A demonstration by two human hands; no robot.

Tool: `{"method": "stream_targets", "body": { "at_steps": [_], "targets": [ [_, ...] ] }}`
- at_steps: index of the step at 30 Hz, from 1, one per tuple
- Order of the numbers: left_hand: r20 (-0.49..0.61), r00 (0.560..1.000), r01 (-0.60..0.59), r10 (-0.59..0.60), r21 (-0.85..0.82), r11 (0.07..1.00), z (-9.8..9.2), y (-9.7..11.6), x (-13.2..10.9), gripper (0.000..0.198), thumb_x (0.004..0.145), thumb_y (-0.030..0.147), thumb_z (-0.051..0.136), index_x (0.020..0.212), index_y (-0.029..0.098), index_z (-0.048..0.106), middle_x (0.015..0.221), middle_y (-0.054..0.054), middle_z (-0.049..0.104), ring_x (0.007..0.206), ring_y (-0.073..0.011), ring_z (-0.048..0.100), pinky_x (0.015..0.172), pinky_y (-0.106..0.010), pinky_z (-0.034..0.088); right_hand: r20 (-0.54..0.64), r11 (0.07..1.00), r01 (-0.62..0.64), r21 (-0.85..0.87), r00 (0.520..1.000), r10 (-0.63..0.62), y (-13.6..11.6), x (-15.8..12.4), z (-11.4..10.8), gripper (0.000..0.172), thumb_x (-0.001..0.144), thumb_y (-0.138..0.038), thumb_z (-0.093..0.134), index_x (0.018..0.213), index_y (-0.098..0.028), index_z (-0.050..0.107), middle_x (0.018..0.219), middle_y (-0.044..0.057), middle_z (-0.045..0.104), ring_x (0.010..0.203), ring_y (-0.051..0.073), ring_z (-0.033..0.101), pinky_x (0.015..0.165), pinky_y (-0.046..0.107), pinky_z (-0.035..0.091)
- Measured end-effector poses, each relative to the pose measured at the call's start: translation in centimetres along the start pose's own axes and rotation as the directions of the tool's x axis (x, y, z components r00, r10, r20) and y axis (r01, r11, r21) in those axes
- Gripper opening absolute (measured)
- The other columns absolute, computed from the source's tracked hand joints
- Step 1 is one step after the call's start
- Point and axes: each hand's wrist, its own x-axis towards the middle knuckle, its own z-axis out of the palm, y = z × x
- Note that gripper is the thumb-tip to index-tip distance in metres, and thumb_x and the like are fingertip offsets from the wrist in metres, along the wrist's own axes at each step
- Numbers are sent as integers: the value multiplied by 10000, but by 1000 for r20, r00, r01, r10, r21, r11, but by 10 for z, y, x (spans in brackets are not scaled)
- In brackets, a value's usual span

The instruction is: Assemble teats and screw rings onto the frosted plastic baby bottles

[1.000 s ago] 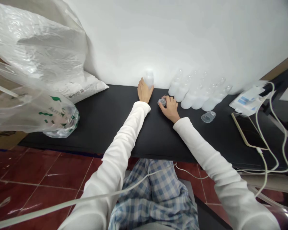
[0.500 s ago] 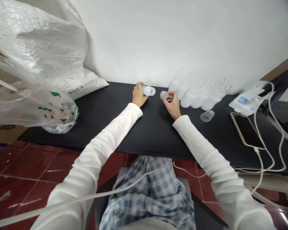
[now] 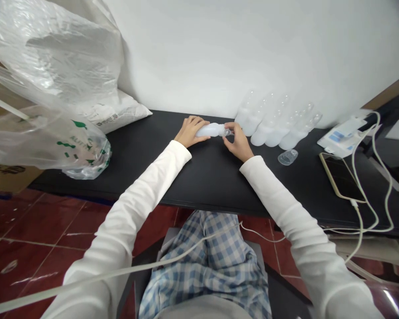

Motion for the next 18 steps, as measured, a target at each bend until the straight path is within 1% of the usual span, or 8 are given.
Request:
{"method": "stream_targets", "body": {
  "at_steps": [3,5,7,9,12,13,15,18],
  "targets": [
    [2,1000,-22,23,-118,993,-3,-2,-2,495,867,490,714,1257,191,658,1176,-122,661,1076,-293,635,998,-443,479,-1,999,2,41,1000,-2,1,1,-3,375,826,-132,540,1174,-245,459,1259,116,603,1231,258,609,1051,464,526],
    [-28,999,-34,29,-220,975,-4,-2,-3,452,867,518,680,1158,173,683,1093,-101,670,955,-247,653,897,-379,507,1,998,2,63,1000,-2,0,1,-3,381,821,-122,536,1172,-247,463,1267,112,611,1245,257,609,1062,463,520],
    [-73,997,-55,34,-308,950,-4,-4,-3,424,869,545,639,1038,161,694,1003,-86,683,894,-229,651,848,-357,509,23,998,21,57,999,-23,-2,1,-3,374,829,-124,537,1178,-246,477,1279,107,622,1252,259,609,1068,460,514],
    [-106,994,-65,26,-384,921,-4,-6,-2,423,875,568,601,947,161,691,944,-75,699,876,-222,654,850,-357,509,63,999,43,28,997,-45,-6,1,-4,366,838,-121,530,1180,-246,495,1302,104,631,1249,260,612,1066,455,510],
    [-115,992,-15,-50,-508,861,-5,-8,0,456,868,606,570,836,165,680,860,-61,711,822,-208,658,799,-344,513,109,998,58,-11,992,-57,-13,2,-4,339,853,-97,497,1158,-243,518,1337,99,646,1266,257,617,1078,457,501],
    [-95,990,31,-103,-568,822,-5,-8,0,483,861,630,555,801,166,673,800,-56,699,754,-197,651,727,-331,508,115,998,64,-15,991,-61,-15,2,-4,329,857,-89,485,1147,-241,524,1349,99,650,1287,258,614,1089,462,496],
    [10,972,174,-233,-694,699,-6,-9,0,562,856,691,496,744,165,660,647,-48,641,562,-169,592,540,-304,435,127,997,80,-17,989,-78,-19,2,-4,304,872,-88,473,1128,-239,540,1376,102,656,1340,262,601,1110,477,488],
    [198,916,362,-349,-784,505,-7,-10,0,665,864,762,425,711,160,661,509,-42,555,379,-132,480,396,-286,282,156,996,90,-23,984,-86,-23,2,-4,279,906,-122,481,1140,-243,572,1411,103,656,1392,271,582,1138,507,483]
  ]
}}
